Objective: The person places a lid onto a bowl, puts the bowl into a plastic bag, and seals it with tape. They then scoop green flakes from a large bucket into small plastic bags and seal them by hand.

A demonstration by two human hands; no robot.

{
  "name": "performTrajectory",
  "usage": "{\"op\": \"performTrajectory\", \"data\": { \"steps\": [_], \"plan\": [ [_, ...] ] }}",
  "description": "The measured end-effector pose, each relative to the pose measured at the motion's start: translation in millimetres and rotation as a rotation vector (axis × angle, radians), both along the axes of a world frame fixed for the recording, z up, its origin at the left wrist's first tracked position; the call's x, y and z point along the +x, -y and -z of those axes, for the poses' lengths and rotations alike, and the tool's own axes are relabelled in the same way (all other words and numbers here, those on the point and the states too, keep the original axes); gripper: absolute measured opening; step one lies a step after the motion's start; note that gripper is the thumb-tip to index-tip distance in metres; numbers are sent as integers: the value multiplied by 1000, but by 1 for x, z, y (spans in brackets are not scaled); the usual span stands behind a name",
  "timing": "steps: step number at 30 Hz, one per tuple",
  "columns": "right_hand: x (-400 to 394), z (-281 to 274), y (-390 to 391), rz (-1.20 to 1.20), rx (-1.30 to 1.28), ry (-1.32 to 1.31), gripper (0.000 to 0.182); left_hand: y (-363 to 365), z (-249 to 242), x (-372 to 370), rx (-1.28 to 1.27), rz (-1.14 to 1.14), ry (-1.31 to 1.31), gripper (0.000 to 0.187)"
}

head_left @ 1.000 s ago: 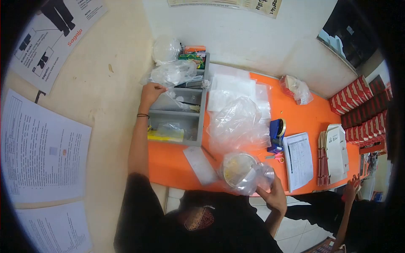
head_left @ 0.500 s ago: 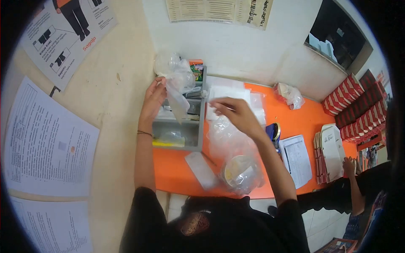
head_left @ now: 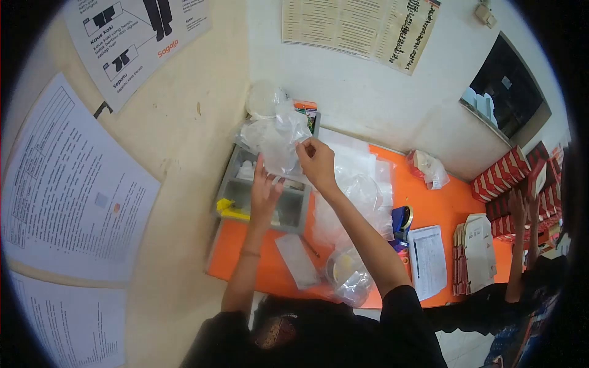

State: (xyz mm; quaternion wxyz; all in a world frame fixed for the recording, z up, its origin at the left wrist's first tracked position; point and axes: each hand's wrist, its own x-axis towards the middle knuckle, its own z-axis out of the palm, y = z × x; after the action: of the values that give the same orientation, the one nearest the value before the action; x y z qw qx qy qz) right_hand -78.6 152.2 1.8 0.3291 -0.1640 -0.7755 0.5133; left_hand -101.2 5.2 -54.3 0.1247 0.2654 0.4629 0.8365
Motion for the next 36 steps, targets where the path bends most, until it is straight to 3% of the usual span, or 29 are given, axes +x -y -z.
{"op": "performTrajectory", "data": {
  "steps": [1,2,6,9,10,12,15,17,21,25,27,28,31,33,36],
  "plan": [
    [1,2,-2,4,0,7,21,3,-8,9,17,-9,7,67],
    [2,3,-3,12,37,0,21,5,-15,6,-15,-45,213,61],
    [6,7,-6,50,195,-69,22,5,-14,-17,-126,-22,317,58],
    [8,12,-4,118,289,-14,19,-6,-29,-4,-87,-29,237,57],
    [8,14,-2,123,292,-7,19,-16,-30,10,-136,-164,34,53],
    [5,20,4,199,579,-94,19,-33,-28,22,-181,-300,-161,49],
    [3,27,10,190,633,-123,22,-42,-9,14,-50,-290,-22,42],
    [3,29,9,207,584,-146,22,-32,11,0,-143,-243,384,34],
    [6,30,-4,218,343,-65,17,-21,28,-16,29,-269,399,30],
    [11,14,8,233,313,-33,20,-8,31,-22,-213,-346,361,21],
    [15,8,17,-31,342,-67,27,-5,28,-21,-309,-366,364,19],
    [17,4,19,-171,316,62,34,-4,26,-20,-227,-290,347,18],
    [16,11,15,-346,133,262,36,-5,5,-13,-93,-158,361,17],
    [19,10,10,-362,49,264,30,-4,2,-15,-33,-113,398,18],
    [24,6,11,-322,100,247,22,4,21,-29,-211,-140,307,17]
  ]
}}
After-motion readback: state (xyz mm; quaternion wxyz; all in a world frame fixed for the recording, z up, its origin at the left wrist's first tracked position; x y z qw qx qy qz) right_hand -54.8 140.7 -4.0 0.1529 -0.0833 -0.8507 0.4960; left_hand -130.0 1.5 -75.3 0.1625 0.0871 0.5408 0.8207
